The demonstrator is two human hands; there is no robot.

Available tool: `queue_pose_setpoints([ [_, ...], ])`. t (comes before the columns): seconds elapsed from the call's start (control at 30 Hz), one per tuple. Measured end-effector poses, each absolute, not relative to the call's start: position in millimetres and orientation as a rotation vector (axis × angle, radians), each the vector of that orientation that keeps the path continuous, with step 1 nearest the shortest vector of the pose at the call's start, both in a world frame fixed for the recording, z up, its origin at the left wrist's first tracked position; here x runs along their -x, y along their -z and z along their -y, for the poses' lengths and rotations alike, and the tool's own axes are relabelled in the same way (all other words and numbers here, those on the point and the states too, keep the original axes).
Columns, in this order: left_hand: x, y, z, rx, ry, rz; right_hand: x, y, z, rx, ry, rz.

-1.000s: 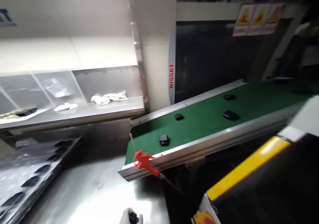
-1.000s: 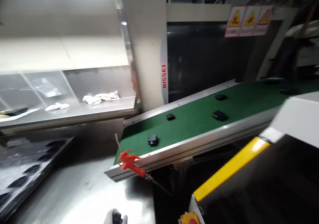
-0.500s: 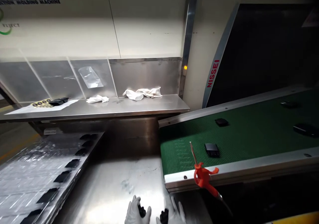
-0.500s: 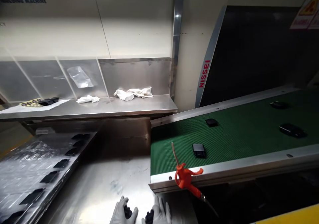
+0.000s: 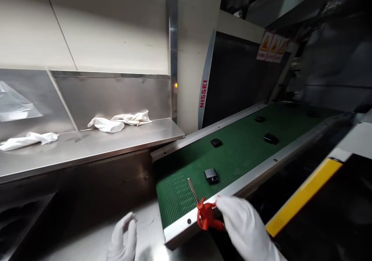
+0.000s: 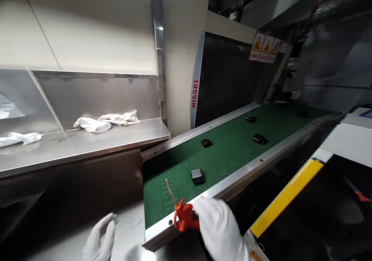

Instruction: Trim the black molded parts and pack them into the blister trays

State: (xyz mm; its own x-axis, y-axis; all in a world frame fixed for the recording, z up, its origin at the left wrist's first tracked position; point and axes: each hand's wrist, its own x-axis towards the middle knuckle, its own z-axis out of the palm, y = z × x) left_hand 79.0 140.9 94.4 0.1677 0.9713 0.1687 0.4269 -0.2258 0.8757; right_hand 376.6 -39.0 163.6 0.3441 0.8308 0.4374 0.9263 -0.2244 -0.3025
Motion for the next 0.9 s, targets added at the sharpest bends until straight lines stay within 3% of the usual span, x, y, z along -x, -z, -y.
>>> queue_pose_setpoints([
  [0.17, -171, -166, -180, -2.189, -0.975, -0.842, -434, -230, 13, 1.942, 0.697, 2.239],
  [0.37, -293, -229, -187, -2.319, -0.442, -0.625, -474, -232, -30, 1.74, 0.541, 2.844],
  [0.53, -386, -257, -201, -2.173, -0.039, -0.773, -470, -236, -37, 1.919, 0.385, 2.848],
  [0.73, -479, -287, -217, -2.211, 0.127, -0.946, -471, -252, -57, 2.259, 0.095, 2.72],
  [0.9, -524, -283, -197, -2.172, 0.111, -1.152, -492, -262, -55, 2.459, -0.12, 2.454],
])
